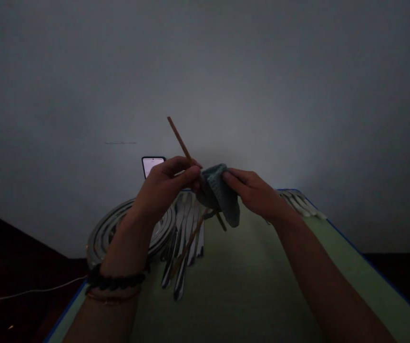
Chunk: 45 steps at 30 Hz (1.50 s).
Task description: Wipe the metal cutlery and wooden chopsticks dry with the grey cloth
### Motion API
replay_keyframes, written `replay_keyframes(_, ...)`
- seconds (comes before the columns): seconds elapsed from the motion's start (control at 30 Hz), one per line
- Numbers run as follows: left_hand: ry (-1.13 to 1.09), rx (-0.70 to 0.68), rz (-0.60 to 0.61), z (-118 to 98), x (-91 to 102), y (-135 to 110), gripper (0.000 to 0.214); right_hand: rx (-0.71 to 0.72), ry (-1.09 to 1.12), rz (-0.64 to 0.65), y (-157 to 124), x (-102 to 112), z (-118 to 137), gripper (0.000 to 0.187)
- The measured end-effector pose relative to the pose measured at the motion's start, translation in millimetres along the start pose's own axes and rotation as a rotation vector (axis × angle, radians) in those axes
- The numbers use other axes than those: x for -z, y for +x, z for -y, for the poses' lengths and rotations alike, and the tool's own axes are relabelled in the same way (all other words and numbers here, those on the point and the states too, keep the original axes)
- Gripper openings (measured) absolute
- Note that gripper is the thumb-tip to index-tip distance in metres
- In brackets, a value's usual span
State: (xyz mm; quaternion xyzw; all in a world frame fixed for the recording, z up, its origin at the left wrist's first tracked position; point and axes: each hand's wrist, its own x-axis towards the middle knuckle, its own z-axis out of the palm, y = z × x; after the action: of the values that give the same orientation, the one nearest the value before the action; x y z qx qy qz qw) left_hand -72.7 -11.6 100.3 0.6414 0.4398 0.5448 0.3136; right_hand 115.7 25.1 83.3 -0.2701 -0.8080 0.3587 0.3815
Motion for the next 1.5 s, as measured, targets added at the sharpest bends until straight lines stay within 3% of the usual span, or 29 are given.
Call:
replay_keyframes(0.13, -0.061, 0.023, -0.069, -3, -8.1, 1, 0.015, 0.011, -0.158, 0.016, 1, -7, 7, 0.030)
replay_keyframes(0.27, -0.073, 0.030, -0.025, 0, -7.8, 2, 0.015, 0.013, -0.219, 0.080, 1, -6, 6, 0.029)
replay_keyframes(0.47, 0.002, 0.077, -0.094, 7, 20.7, -1, 0.020, -0.053, -0.382, 0.257, -8, 23, -13, 0.032)
replay_keyframes(0.57, 0.207, 0.156, 0.112, 2, 36.0, -7, 0.017, -0.083, -0.391, 0.337, -13, 33, -15, 0.034)
replay_keyframes(0.67, 0.428, 0.175, 0.335, -5, 38.1, -10, 0.015, -0.080, -0.417, 0.387, -13, 31, -9, 0.034)
replay_keyframes(0.9, 0.692, 0.053, 0.647, -8, 2.7, -7, 0.026, -0.077, -0.435, 0.487, -9, 14, 0, 0.034)
replay_keyframes(0.97, 0.667, 0.057, 0.659, -7, 2.7, -6, 0.027, -0.085, -0.434, 0.488, -9, 15, 0, 0.035)
replay_keyframes(1.2, 0.657, 0.059, 0.568, -12, 30.7, -11, 0.023, -0.087, -0.429, 0.477, -9, 20, 1, 0.036)
replay_keyframes(1.5, 0.677, 0.130, 0.684, -4, 20.6, -5, 0.031, -0.081, -0.411, 0.508, -7, 13, 2, 0.036)
